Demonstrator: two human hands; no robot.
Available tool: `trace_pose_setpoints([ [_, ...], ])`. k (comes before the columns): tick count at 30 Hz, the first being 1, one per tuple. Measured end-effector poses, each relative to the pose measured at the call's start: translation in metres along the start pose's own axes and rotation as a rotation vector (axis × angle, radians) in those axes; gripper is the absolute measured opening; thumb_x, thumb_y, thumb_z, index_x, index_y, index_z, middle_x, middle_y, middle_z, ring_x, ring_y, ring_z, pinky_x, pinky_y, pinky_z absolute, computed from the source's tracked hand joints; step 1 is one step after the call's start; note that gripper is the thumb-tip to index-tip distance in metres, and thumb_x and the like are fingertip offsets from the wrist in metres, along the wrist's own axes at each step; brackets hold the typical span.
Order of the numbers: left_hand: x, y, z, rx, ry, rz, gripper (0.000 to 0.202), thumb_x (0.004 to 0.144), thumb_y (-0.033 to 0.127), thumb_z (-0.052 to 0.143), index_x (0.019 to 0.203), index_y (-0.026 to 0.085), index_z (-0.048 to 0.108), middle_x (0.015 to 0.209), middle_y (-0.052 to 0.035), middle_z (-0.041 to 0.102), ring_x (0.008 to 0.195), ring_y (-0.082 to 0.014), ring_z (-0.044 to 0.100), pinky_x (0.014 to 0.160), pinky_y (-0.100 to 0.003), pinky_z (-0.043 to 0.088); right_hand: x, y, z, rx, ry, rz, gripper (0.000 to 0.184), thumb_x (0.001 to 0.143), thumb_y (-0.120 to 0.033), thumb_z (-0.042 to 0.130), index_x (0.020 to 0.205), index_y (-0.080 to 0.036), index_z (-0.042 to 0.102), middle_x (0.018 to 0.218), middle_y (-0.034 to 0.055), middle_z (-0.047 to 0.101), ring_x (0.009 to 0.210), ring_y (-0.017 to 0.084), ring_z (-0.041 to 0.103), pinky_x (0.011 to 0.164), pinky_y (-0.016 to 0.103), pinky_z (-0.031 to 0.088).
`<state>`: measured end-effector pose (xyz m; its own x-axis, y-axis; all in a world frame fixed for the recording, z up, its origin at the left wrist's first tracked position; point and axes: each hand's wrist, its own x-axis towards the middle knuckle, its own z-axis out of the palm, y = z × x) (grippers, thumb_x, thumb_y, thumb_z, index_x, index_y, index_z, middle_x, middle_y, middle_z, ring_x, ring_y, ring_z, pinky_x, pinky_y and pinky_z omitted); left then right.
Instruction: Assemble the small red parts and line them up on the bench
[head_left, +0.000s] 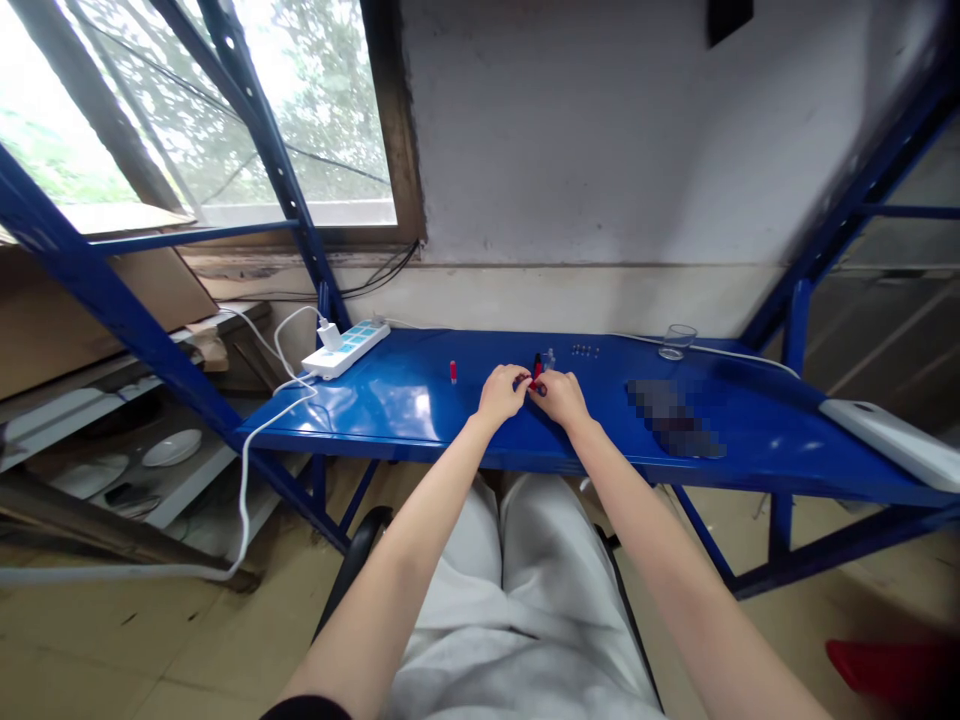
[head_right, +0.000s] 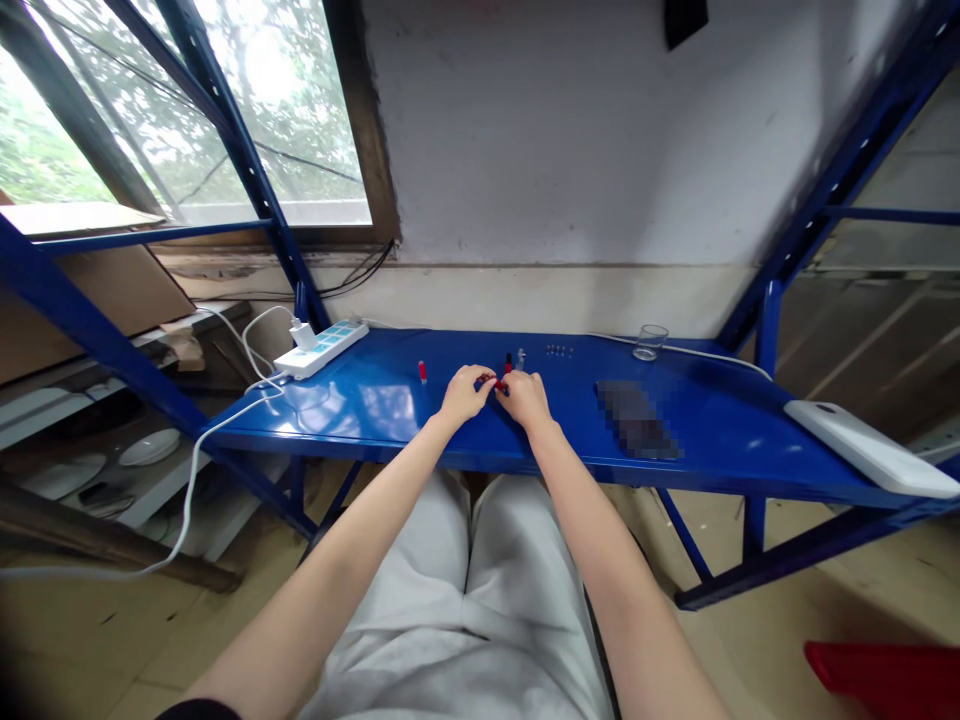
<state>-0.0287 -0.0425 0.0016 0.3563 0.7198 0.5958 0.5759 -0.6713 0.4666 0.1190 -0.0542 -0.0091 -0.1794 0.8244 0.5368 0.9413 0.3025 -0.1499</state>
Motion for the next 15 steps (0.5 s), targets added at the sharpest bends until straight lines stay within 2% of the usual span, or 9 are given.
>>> trace_pose_setpoints([
  [4,0.029,-0.002,-0.032,0.185,-0.160,0.092,0.016,0.080,0.028,0.052,0.085,0.023,0.067,0.091,-0.0037,0.062,0.093,-0.0199,0.049,0.084,-0.038,0.037,-0.001,-0.004,-0.001,0.124,0.032,0.009,0.016,0.079,-0.031,0.051,0.077,-0.017,0.059,0.071,0.0024,0.058,0.065,0.014,0.052,0.060,0.025,0.029],
  [7,0.056,-0.006,-0.064,0.335,-0.232,0.067,0.013,0.077,0.028,0.058,0.082,0.023,0.069,0.097,-0.0053,0.058,0.099,-0.0236,0.044,0.086,-0.042,0.031,-0.001,-0.006,0.001,0.214,0.050,0.003,0.021,0.080,-0.034,0.050,0.089,-0.017,0.059,0.072,0.0024,0.059,0.064,0.013,0.053,0.059,0.024,0.033],
  [10,0.073,-0.015,-0.089,0.473,-0.339,0.042,0.010,0.072,0.026,0.062,0.076,0.022,0.070,0.101,-0.0073,0.055,0.104,-0.0272,0.039,0.088,-0.045,0.027,0.000,-0.006,0.003,0.241,0.029,0.004,0.021,0.080,-0.034,0.050,0.089,-0.017,0.059,0.072,0.0028,0.058,0.063,0.013,0.052,0.057,0.024,0.035],
  [12,0.075,-0.024,-0.097,0.538,-0.403,0.011,0.009,0.070,0.025,0.064,0.075,0.021,0.070,0.103,-0.0081,0.053,0.105,-0.0287,0.038,0.089,-0.047,0.025,0.000,-0.006,0.003,0.241,0.020,0.011,0.020,0.080,-0.034,0.049,0.087,-0.018,0.059,0.072,0.0029,0.058,0.062,0.013,0.052,0.056,0.023,0.035],
  [15,0.070,-0.038,-0.100,0.580,-0.444,-0.044,0.011,0.068,0.025,0.064,0.076,0.022,0.070,0.106,-0.0081,0.052,0.106,-0.0294,0.037,0.090,-0.049,0.024,0.000,-0.007,0.002,0.240,0.001,0.011,0.019,0.081,-0.033,0.047,0.085,-0.018,0.059,0.072,0.0030,0.057,0.062,0.013,0.051,0.055,0.023,0.035],
])
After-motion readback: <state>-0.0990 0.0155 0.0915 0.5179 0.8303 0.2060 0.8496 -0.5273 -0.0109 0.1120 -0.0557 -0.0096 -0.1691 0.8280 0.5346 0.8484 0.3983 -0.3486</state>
